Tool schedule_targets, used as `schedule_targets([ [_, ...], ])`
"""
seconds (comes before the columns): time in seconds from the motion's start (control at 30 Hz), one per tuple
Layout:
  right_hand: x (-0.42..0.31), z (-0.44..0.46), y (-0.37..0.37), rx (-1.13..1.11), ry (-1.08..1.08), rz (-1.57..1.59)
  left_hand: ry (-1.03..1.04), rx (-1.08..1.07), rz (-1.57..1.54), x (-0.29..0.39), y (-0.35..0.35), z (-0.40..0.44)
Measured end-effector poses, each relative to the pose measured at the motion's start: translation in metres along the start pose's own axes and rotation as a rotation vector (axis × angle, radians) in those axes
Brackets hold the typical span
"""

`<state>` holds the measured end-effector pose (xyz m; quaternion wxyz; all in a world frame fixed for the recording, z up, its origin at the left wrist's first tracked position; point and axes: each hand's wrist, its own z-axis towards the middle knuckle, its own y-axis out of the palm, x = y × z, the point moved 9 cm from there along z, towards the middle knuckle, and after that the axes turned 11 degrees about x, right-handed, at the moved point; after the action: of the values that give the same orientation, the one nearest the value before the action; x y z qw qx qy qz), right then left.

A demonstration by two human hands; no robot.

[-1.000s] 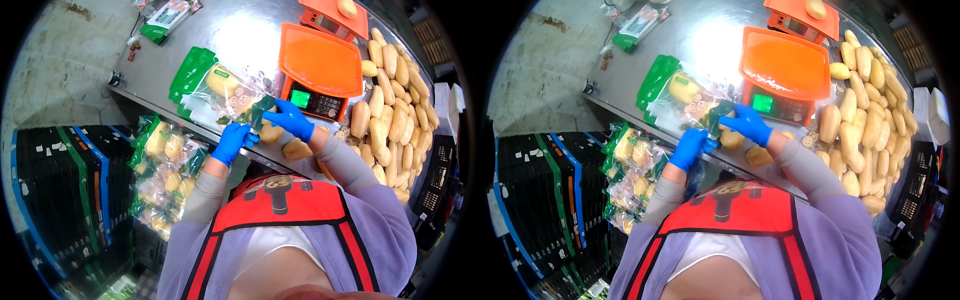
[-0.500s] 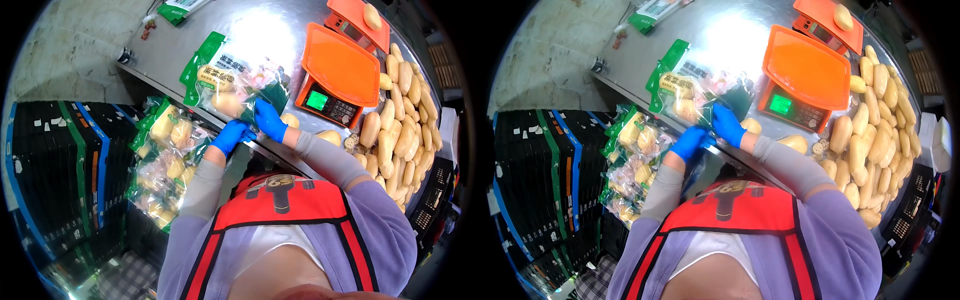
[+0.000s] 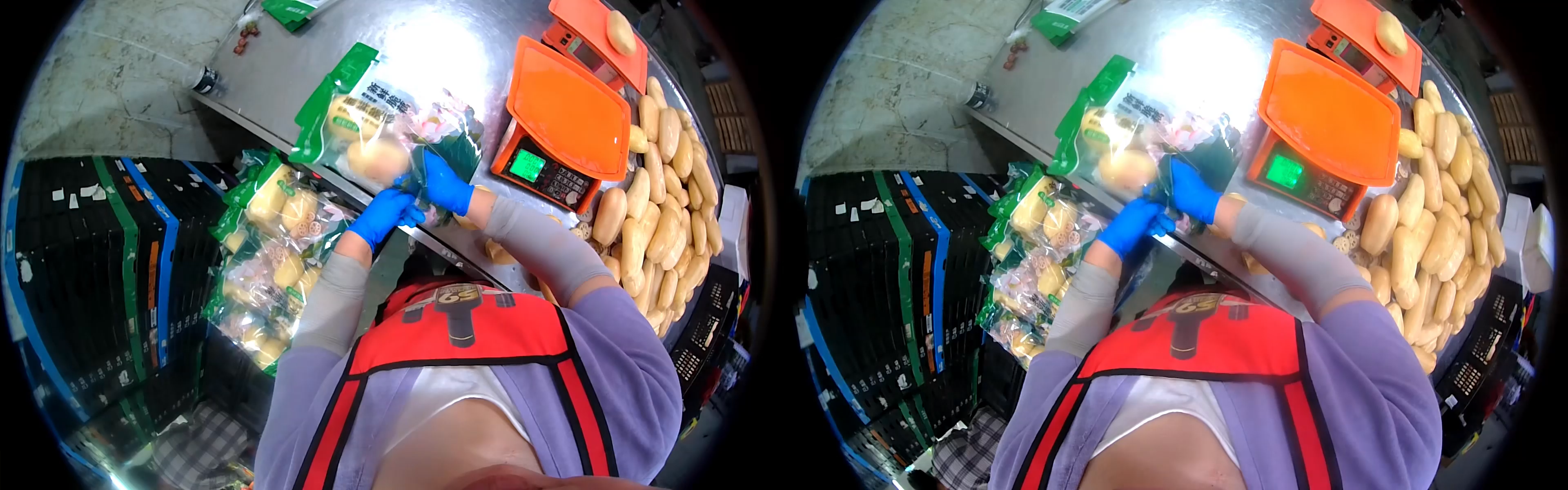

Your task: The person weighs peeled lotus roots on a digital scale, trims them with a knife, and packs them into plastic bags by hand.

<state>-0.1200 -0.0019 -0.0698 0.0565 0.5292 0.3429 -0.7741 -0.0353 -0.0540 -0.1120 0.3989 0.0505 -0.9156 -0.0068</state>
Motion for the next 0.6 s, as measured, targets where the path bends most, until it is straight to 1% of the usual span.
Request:
schedule_targets([
  [0.07, 0.001, -0.002, 0.001, -0.030, 0.361, 0.680, 0.064, 0.022, -0.220, -0.004, -0.002, 0.006],
  [0.1, -0.003, 0.000, 0.001, -0.031, 0.364, 0.680, 0.060, 0.023, -0.222, -0.009, -0.004, 0.010],
  [0.17, 0.005, -0.001, 0.008, -0.023, 0.560, 0.798, 0.093, 0.028, -0.098, 0.007, -0.004, 0.003],
  [0.2, 0.012, 0.001, 0.009, -0.027, 0.563, 0.799, 0.090, 0.031, -0.100, 0.013, -0.002, 0.000],
  [0.27, -0.017, 0.016, 0.006, -0.154, -0.159, -0.107, 0.122, 0.104, -0.172, 0.025, -0.005, -0.003],
  [0.3, -0.014, 0.019, 0.009, -0.159, -0.158, -0.104, 0.119, 0.108, -0.175, 0.025, -0.008, -0.002],
  [0.37, -0.005, 0.027, 0.021, -0.345, 0.043, -0.353, 0.068, 0.045, 0.045, 0.019, -0.009, 0.002],
  [0.4, -0.006, 0.030, 0.020, -0.249, -0.045, -0.337, 0.068, 0.047, 0.045, 0.019, -0.013, 0.005],
  [0.5, -0.003, 0.035, 0.028, -0.248, -0.098, -0.346, 0.046, 0.011, 0.076, 0.013, -0.014, 0.007],
  [0.53, -0.006, 0.036, 0.026, -0.251, -0.098, -0.345, 0.066, 0.035, -0.006, 0.014, -0.014, 0.006],
  [0.57, -0.004, 0.037, 0.023, -0.277, 0.011, -0.279, 0.088, 0.058, -0.086, 0.016, -0.014, 0.006],
  [0.6, 0.001, 0.036, 0.021, -0.301, 0.121, -0.212, 0.088, 0.058, -0.087, 0.018, -0.013, 0.006],
])
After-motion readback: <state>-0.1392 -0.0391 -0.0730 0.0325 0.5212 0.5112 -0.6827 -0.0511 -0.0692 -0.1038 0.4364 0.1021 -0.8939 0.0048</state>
